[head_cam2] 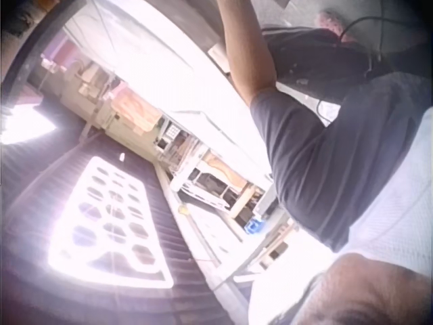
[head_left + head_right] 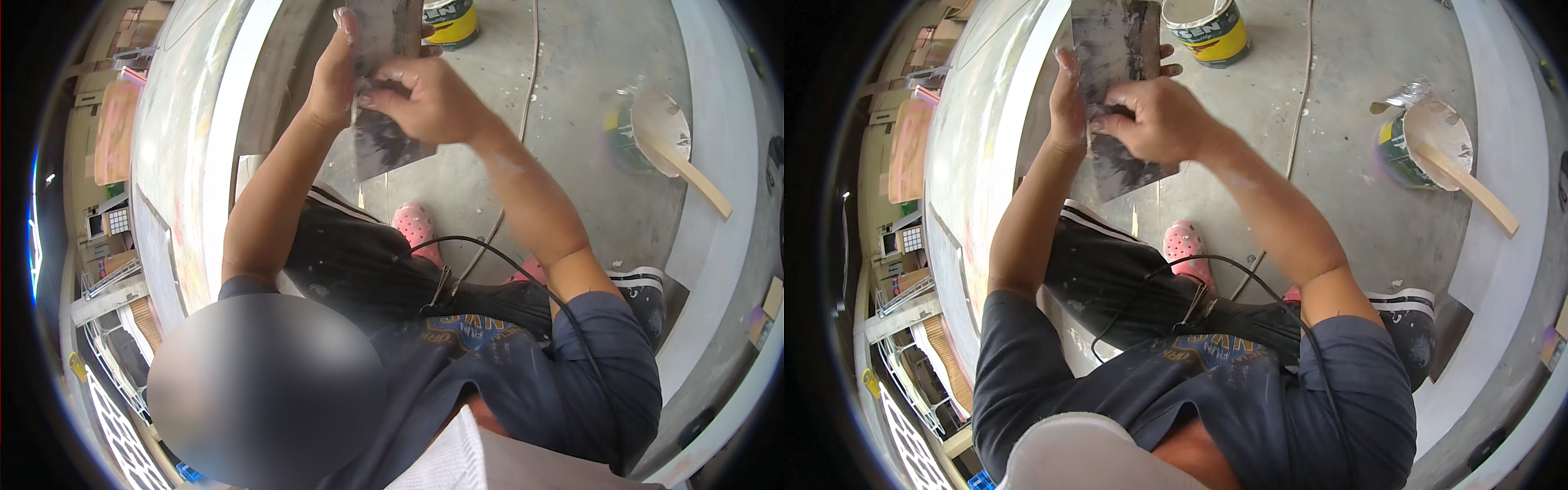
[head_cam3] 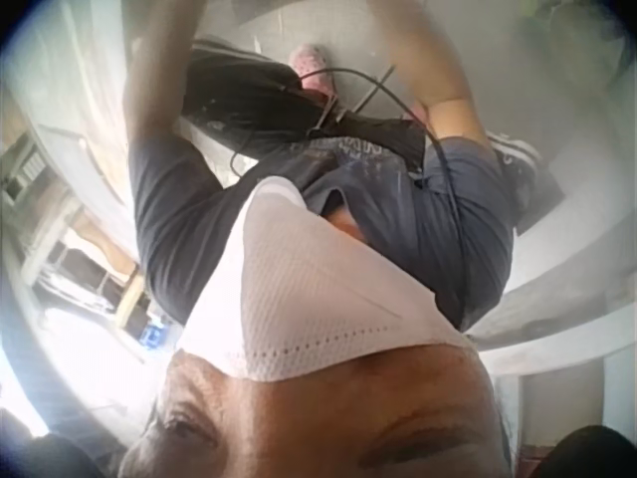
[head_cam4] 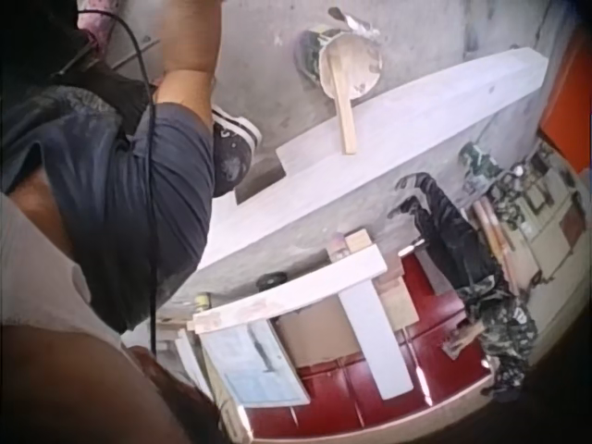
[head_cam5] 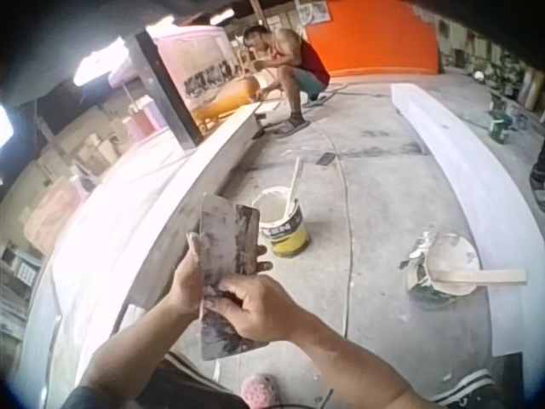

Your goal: Applying putty or wood filler to a curved white structural component using metal spatulas.

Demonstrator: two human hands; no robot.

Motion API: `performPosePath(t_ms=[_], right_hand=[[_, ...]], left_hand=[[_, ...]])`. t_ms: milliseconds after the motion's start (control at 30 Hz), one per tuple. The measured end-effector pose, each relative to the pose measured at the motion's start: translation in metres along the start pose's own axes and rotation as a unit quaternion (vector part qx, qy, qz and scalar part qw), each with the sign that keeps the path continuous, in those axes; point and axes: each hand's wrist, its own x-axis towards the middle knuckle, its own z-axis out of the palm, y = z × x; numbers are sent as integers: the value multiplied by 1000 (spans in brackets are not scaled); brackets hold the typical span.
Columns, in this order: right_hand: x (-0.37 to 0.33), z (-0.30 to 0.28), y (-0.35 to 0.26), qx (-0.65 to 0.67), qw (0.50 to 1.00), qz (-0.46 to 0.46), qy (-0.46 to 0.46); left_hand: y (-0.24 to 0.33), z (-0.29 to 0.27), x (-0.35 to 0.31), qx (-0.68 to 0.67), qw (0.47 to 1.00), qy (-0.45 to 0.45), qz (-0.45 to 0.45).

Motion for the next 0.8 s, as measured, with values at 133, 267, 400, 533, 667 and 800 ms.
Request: performPosePath(t_ms=[133,267,400,533,667,800], right_hand=[[13,-41,-4,-248,963,65,79],[9,-20,1,-256,955,-57,137],[3,4,-18,-196,975,-57,90],[7,-17,-21,-122,991,-32,48],[16,-62,-13,-239,962,21,134],[12,-51,-8,-291,945,-12,145]], left_hand=[[4,-16,2,-197,978,-49,-37],[3,3,1,-10,996,88,-33],[7,3,8,-28,996,-86,18],[7,-9,8,-98,992,-83,12],[7,-22,-5,-77,994,-82,6],[9,-20,5,-231,971,-64,-21]])
